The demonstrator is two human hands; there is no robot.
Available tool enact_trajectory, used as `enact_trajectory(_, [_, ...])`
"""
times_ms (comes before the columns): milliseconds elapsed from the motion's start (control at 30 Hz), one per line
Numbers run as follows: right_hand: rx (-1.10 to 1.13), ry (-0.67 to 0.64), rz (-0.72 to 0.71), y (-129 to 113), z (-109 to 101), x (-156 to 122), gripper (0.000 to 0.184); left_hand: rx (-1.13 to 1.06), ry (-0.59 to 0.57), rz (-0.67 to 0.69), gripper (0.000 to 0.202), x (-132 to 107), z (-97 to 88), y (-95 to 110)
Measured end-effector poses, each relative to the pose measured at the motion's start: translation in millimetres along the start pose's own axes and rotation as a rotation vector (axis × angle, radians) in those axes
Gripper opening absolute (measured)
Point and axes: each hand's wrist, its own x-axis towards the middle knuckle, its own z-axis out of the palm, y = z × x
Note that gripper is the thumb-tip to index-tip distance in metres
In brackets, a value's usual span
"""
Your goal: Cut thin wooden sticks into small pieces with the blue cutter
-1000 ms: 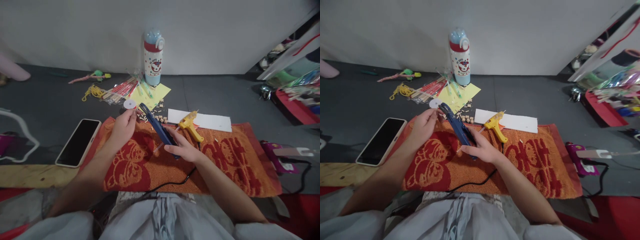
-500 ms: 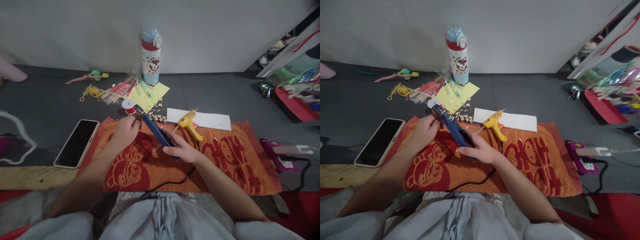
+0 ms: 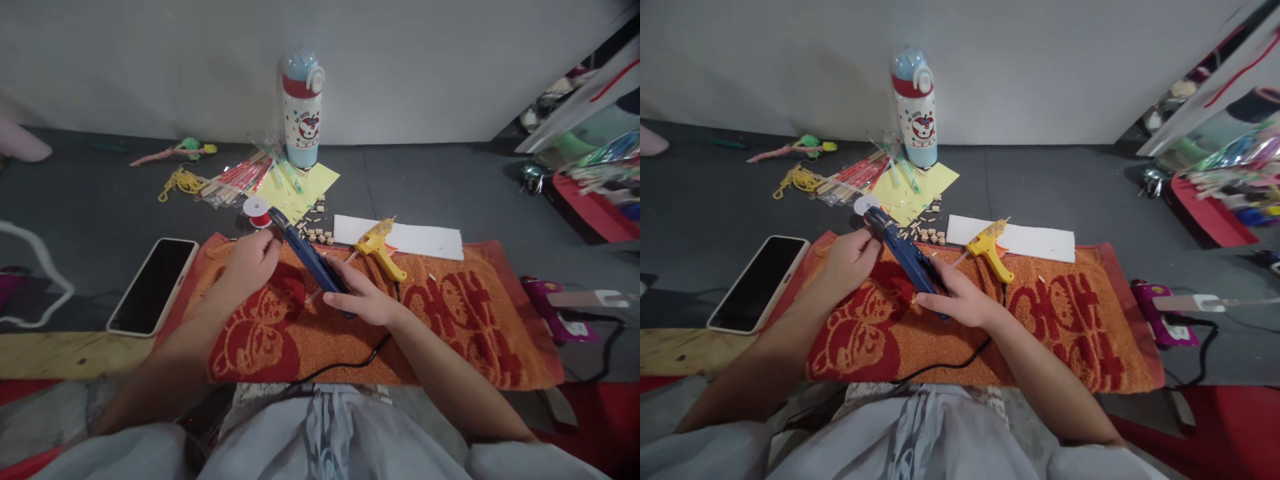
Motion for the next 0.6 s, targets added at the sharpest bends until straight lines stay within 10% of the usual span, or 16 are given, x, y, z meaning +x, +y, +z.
enact_trajectory(600, [-0.039,0.012,-0.033,1.5,1.9,1.0,0.07,0.129,0.021,0.006,0.021,-1.8,-0.5,4.4])
